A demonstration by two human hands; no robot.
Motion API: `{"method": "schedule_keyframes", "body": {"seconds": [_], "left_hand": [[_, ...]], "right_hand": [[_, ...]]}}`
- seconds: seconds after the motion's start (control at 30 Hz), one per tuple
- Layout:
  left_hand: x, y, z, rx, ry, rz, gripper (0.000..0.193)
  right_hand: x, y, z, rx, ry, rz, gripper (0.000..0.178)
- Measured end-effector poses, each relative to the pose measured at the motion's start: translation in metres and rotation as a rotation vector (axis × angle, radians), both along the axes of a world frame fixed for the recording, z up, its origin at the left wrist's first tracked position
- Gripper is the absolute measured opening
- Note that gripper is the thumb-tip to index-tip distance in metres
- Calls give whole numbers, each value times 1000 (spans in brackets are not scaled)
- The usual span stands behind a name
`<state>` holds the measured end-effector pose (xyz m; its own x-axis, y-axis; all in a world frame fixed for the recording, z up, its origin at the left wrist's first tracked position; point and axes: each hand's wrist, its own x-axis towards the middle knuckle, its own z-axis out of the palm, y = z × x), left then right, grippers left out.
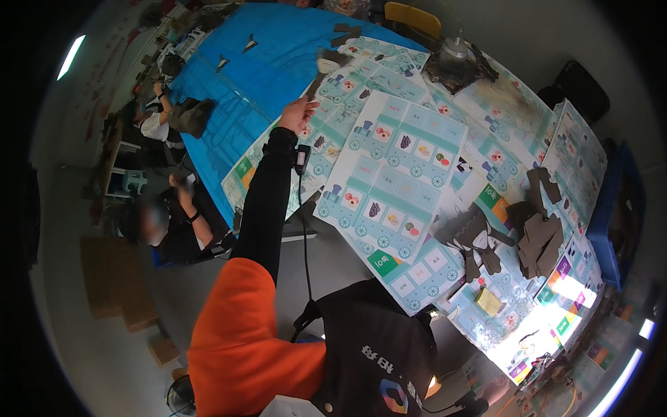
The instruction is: The person is using a spray adhesive or similar tool to bond brown shoe material components together on a workstation table.
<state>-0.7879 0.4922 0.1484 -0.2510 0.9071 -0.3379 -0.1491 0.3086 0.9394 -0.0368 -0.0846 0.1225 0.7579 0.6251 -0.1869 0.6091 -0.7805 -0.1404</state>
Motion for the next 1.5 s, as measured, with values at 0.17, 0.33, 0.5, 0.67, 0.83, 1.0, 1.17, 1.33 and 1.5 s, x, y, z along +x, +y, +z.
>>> {"method": "schedule_keyframes", "body": {"seconds": [0.17,0.33,0.5,0.67,0.83,1.0,1.17,1.33,1.5], "left_hand": [[-83,-60,-50,-113,-605,145,49],[-10,-151,-80,-246,-799,-201,32],[101,-236,-77,-455,-885,-386,25],[202,-291,-41,-545,-672,-763,24],[274,-288,-48,-283,-175,-1275,25],[340,-202,-43,80,508,-1105,25],[448,-149,-13,425,670,-954,28],[555,-143,-2,587,881,-1024,45],[623,-145,-9,320,1117,-942,64]], "right_hand": [[-15,35,20,138,98,14,27],[-29,57,28,99,71,95,24],[-38,49,22,210,86,156,19],[-51,21,24,248,-3,20,19],[-77,-24,37,309,141,-189,19],[-106,-108,62,155,0,-346,17],[-137,-187,73,118,5,-700,18],[-148,-245,76,134,73,-767,18],[-110,-274,75,141,101,-823,18]]}}
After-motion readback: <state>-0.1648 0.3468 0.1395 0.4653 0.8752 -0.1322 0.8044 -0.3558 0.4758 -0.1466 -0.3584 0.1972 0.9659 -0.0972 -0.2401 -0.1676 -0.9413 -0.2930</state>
